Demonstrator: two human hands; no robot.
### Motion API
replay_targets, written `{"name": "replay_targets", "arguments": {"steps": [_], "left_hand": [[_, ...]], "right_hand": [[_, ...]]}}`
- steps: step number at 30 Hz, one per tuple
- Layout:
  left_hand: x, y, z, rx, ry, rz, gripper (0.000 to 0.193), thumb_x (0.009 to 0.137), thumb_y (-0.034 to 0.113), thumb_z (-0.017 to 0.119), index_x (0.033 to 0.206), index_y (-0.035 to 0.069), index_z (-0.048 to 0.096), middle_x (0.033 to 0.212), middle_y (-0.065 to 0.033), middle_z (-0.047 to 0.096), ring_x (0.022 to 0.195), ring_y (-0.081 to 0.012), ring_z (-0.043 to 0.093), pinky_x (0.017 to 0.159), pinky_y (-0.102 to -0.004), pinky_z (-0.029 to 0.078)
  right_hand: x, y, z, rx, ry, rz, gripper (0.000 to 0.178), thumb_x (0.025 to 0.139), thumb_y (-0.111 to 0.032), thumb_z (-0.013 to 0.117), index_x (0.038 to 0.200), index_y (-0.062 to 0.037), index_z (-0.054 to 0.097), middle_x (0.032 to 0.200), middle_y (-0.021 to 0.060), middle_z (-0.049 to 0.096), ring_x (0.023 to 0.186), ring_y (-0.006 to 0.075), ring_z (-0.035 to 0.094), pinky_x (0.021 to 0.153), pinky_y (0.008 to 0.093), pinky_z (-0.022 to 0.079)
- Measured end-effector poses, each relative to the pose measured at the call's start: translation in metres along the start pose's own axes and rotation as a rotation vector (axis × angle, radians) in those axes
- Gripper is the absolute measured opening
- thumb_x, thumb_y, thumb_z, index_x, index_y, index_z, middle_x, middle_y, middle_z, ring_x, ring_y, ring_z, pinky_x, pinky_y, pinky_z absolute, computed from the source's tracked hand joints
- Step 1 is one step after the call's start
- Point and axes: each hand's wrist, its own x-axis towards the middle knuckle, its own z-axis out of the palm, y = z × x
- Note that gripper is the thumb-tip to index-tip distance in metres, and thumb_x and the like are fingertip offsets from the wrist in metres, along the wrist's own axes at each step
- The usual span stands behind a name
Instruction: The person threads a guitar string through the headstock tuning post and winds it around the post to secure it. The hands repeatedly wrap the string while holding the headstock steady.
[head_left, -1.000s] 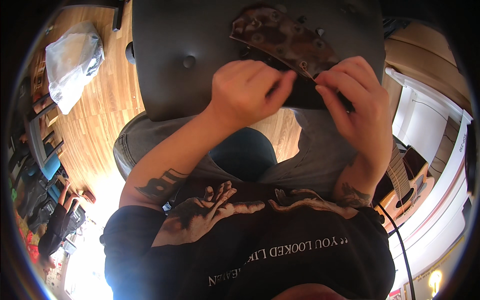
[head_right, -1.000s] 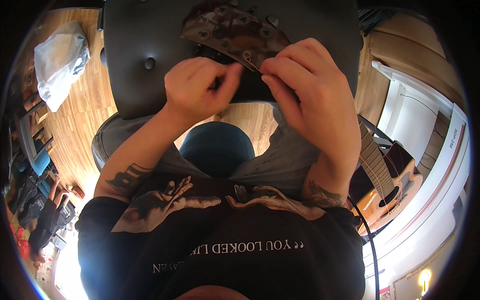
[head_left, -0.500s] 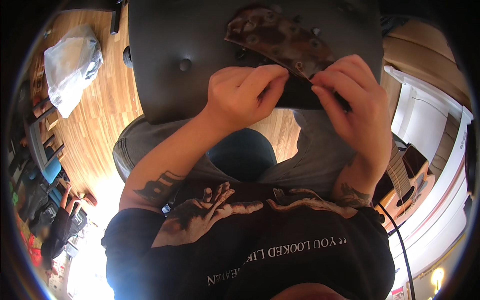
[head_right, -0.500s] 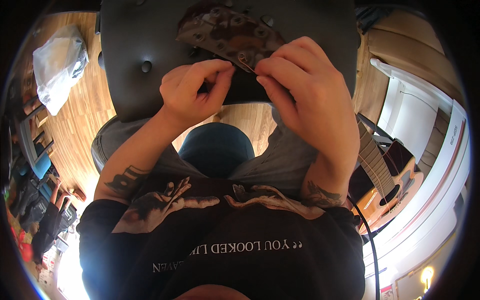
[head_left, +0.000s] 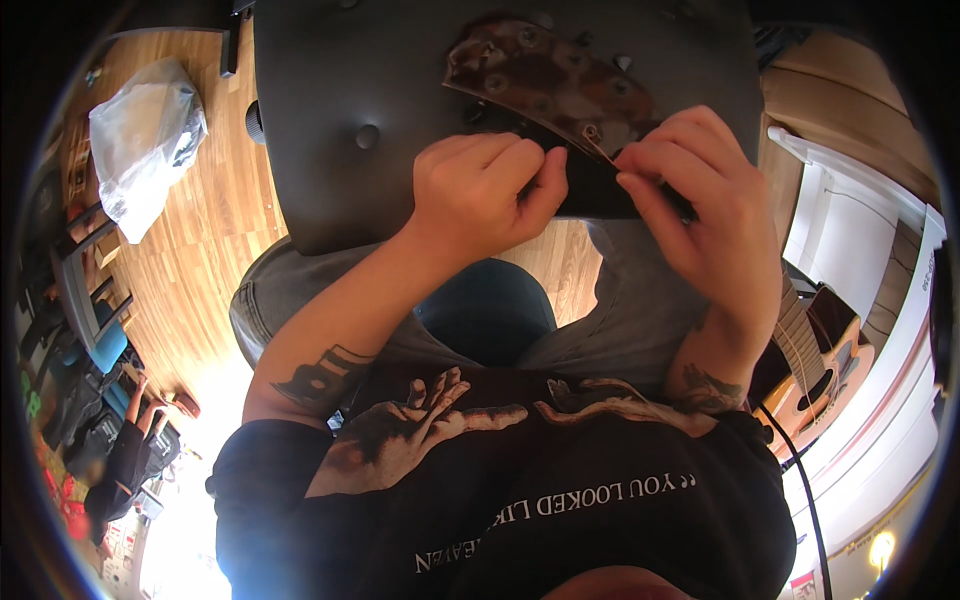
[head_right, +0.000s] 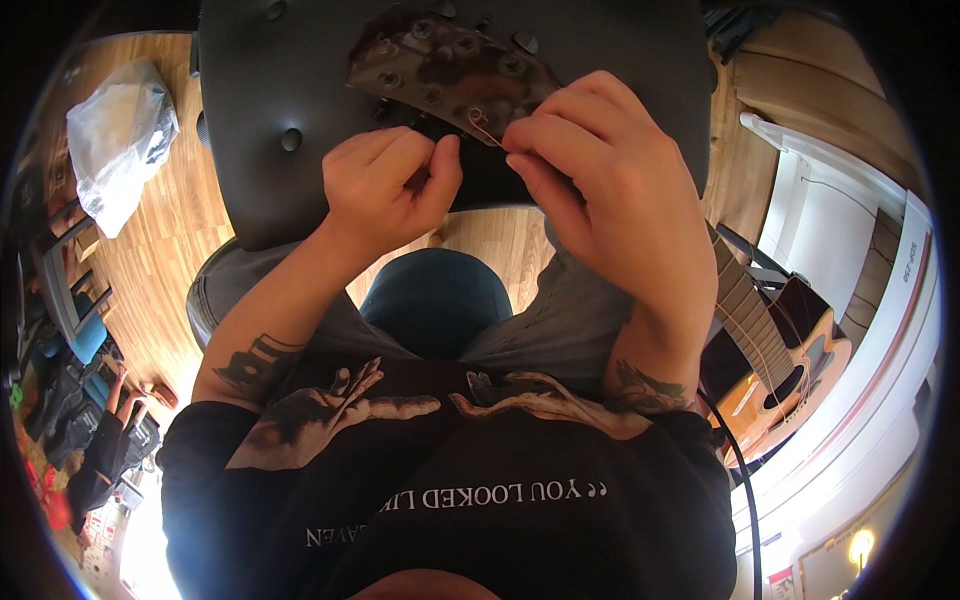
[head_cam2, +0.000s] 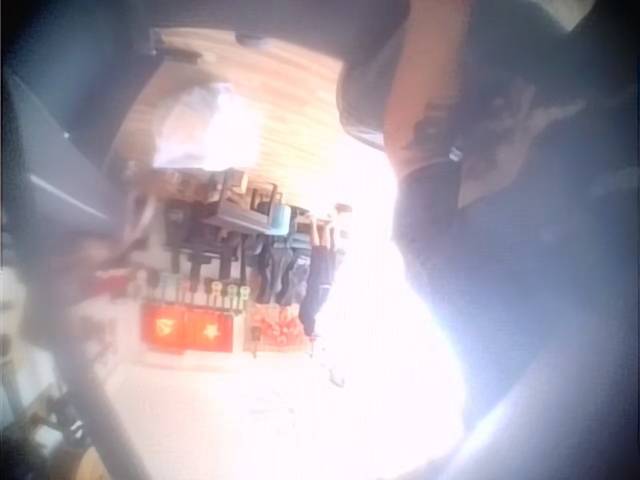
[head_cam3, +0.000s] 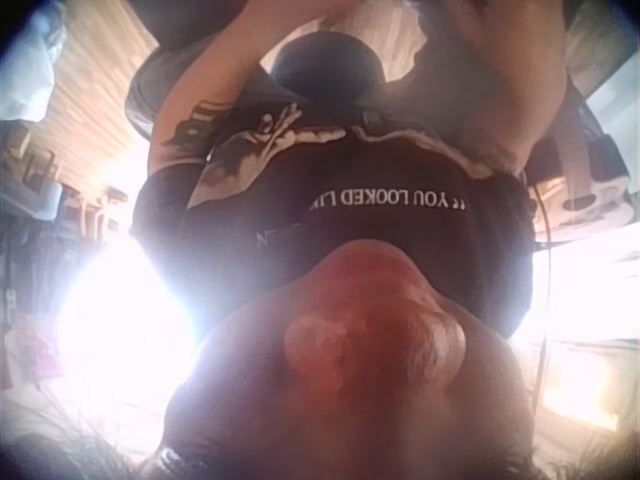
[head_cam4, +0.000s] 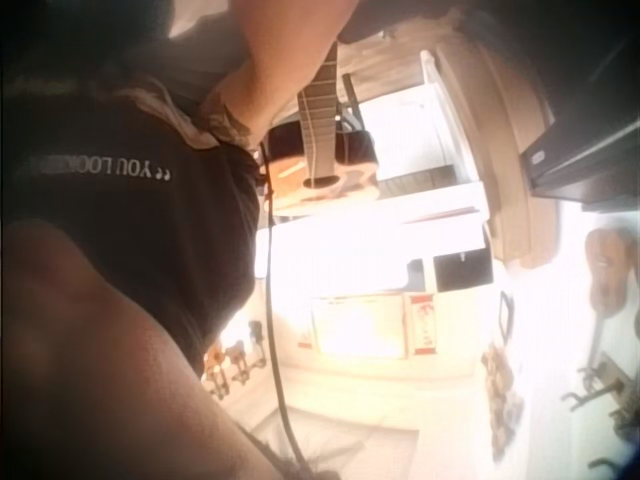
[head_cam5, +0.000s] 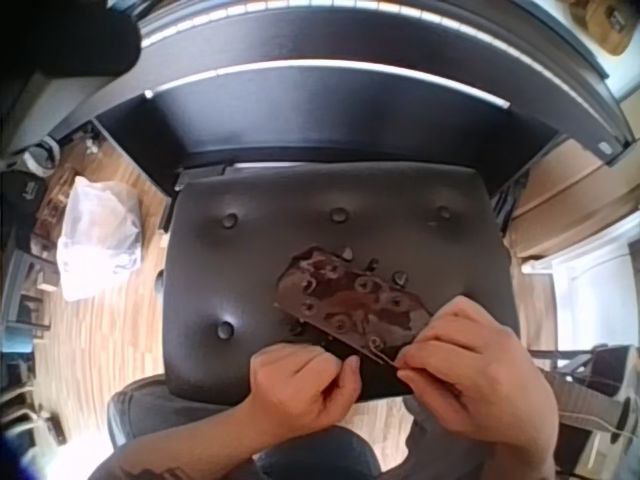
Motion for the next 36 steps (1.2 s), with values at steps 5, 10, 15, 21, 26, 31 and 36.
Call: {"name": "replay_targets", "arguments": {"steps": [5, 10, 15, 21, 26, 31, 36], "left_hand": [[0.010, 0.004, 0.007, -0.099, 0.224, 0.120, 0.023, 0.076, 0.001, 0.094, 0.082, 0.007, 0.073, 0.079, -0.0018, 0.069, 0.049, -0.0114, 0.054, 0.045, -0.0258, 0.043], [0.005, 0.005, 0.002, -0.100, 0.125, -0.008, 0.024, 0.075, 0.007, 0.097, 0.085, 0.009, 0.074, 0.081, -0.0017, 0.069, 0.053, -0.0111, 0.058, 0.046, -0.0257, 0.046], [0.003, 0.008, 0.000, -0.048, 0.138, -0.062, 0.028, 0.072, 0.015, 0.099, 0.083, 0.012, 0.074, 0.080, 0.0006, 0.067, 0.056, -0.0154, 0.065, 0.048, -0.0279, 0.051], [0.007, -0.003, 0.007, -0.073, 0.211, 0.169, 0.029, 0.073, 0.012, 0.101, 0.088, 0.007, 0.077, 0.079, -0.0020, 0.069, 0.058, -0.0129, 0.065, 0.050, -0.0266, 0.054], [0.000, 0.003, 0.002, -0.024, 0.091, 0.017, 0.021, 0.078, 0.008, 0.095, 0.084, 0.010, 0.075, 0.075, 0.0004, 0.065, 0.056, -0.0161, 0.064, 0.048, -0.0282, 0.051], [0.008, 0.002, 0.001, -0.104, 0.148, 0.005, 0.016, 0.081, -0.001, 0.085, 0.088, 0.009, 0.074, 0.081, -0.0023, 0.069, 0.055, -0.0169, 0.063, 0.048, -0.0291, 0.051], [0.012, -0.003, 0.002, -0.094, 0.163, 0.131, 0.018, 0.080, -0.008, 0.079, 0.091, 0.006, 0.076, 0.089, -0.0058, 0.075, 0.057, -0.0120, 0.064, 0.051, -0.0268, 0.052]], "right_hand": [[0.000, 0.000, 0.000, 0.010, -0.003, 0.000, 0.017, 0.084, -0.004, 0.084, 0.100, -0.0034, 0.078, 0.094, 0.0088, 0.072, 0.093, 0.0303, 0.068, 0.076, 0.0415, 0.058], [0.001, 0.000, -0.001, 0.010, -0.020, -0.004, 0.017, 0.084, -0.004, 0.084, 0.100, -0.0031, 0.078, 0.095, 0.0091, 0.072, 0.093, 0.0305, 0.068, 0.076, 0.0418, 0.057], [-0.001, 0.001, -0.001, 0.016, -0.025, 0.006, 0.017, 0.084, -0.004, 0.083, 0.099, -0.0029, 0.077, 0.094, 0.0088, 0.072, 0.093, 0.0306, 0.068, 0.076, 0.0420, 0.057], [0.001, 0.000, -0.002, 0.013, -0.030, -0.009, 0.017, 0.084, -0.005, 0.083, 0.100, -0.0031, 0.077, 0.095, 0.0085, 0.072, 0.093, 0.0306, 0.068, 0.077, 0.0422, 0.057], [0.000, 0.001, -0.003, 0.011, -0.035, 0.000, 0.017, 0.084, -0.005, 0.084, 0.100, -0.0034, 0.077, 0.095, 0.0085, 0.072, 0.093, 0.0306, 0.068, 0.077, 0.0420, 0.058], [-0.001, 0.001, -0.001, 0.015, -0.021, -0.004, 0.017, 0.084, -0.005, 0.084, 0.100, -0.0038, 0.078, 0.095, 0.0085, 0.072, 0.093, 0.0302, 0.068, 0.077, 0.0414, 0.058], [0.001, 0.002, -0.002, 0.016, -0.011, -0.023, 0.017, 0.084, -0.005, 0.084, 0.100, -0.0037, 0.078, 0.096, 0.0086, 0.073, 0.093, 0.0298, 0.069, 0.076, 0.0411, 0.058]]}}
